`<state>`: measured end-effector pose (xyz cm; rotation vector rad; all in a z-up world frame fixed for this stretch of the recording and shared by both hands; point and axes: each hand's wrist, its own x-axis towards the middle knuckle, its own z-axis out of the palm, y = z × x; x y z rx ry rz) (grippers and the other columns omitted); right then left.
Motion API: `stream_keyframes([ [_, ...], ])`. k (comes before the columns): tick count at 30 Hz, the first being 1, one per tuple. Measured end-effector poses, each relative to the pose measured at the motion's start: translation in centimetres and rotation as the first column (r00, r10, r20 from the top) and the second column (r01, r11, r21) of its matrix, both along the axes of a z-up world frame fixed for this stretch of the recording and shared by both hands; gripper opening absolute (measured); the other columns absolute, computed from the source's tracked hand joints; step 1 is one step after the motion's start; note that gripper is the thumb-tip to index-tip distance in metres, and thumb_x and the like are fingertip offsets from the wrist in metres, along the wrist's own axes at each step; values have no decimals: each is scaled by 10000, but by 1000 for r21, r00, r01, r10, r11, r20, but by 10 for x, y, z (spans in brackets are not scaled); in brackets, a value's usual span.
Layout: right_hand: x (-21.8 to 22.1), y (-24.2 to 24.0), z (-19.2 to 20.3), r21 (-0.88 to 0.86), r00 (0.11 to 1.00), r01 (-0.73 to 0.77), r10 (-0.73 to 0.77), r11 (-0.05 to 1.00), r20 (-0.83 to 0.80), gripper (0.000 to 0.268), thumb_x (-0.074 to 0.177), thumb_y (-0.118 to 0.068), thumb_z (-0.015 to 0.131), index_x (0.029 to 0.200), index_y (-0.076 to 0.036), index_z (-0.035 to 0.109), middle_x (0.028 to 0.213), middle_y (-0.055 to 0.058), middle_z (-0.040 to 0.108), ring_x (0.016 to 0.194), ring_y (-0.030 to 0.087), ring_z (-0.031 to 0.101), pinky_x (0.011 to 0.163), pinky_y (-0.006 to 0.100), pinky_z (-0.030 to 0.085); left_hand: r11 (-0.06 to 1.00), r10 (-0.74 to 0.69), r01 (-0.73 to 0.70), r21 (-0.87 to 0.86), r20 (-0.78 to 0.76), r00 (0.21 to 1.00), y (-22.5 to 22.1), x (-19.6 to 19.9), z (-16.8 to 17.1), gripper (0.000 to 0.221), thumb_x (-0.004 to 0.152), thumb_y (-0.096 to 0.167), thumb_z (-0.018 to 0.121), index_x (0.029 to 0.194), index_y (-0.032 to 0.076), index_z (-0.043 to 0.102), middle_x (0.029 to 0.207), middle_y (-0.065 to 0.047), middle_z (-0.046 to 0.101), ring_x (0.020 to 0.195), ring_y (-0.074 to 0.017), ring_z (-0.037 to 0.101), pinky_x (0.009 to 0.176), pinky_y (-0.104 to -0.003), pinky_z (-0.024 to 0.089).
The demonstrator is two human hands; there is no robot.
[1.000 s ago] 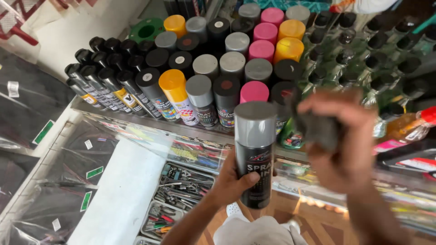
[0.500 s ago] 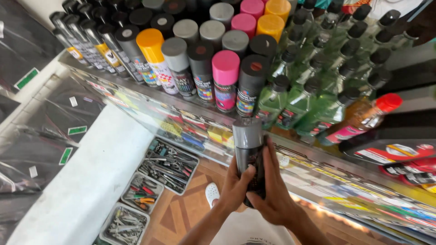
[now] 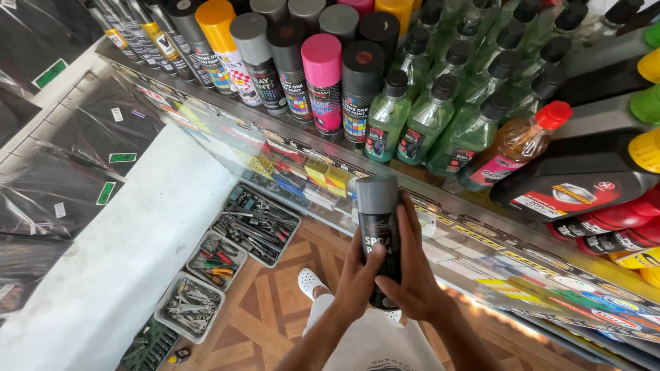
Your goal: Cleaning and organizing spray paint cans on a storage shelf.
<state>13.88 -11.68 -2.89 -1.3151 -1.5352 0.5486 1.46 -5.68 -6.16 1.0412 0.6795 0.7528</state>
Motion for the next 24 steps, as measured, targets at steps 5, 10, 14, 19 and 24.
stream_keyframes([
  [5,-13,-30,-14,116,958,-70,34,991,286,918,889,-336,593,1589,82,170,1705,323,21,1613,494,63,1301,581,193,990,72,-64,-127,55,996,16,0,2,873,906,502,599,1561,-8,329,1402,-260,570,1263,-360,606,1063,-485,542],
  [10,-28,-53,-61,10,991,-134,134,991,-23,1007,969,-493,498,1610,43,-65,1708,301,-129,1602,486,-102,1266,647,69,995,98,-99,-27,-60,993,25,-10,19,625,1025,416,440,1512,25,467,1373,-109,632,1208,-170,571,1046,-333,450],
  [14,-14,-8,-33,2,986,-17,17,1000,-166,1128,776,-78,618,1618,-17,-129,1738,231,-99,1623,412,-25,1283,563,73,995,-82,70,-68,-179,980,23,-12,20,675,1015,476,395,1552,67,403,1461,-122,578,1323,-199,536,1101,-352,432],
  [19,-29,14,-17,71,971,113,-125,991,204,1067,765,-257,705,1624,29,141,1733,267,1,1629,442,9,1301,541,165,985,-145,134,-104,-109,983,39,-24,34,646,1036,486,303,1455,48,526,1233,-141,666,1038,-183,605,904,-339,520],
  [24,-77,-8,-42,55,999,21,-23,998,41,883,943,-386,542,1612,2,115,1722,264,-7,1614,473,-5,1268,644,156,994,-67,65,-90,-26,997,69,-44,23,544,1003,356,481,1460,60,502,1276,-125,645,1090,-194,579,967,-361,481],
])
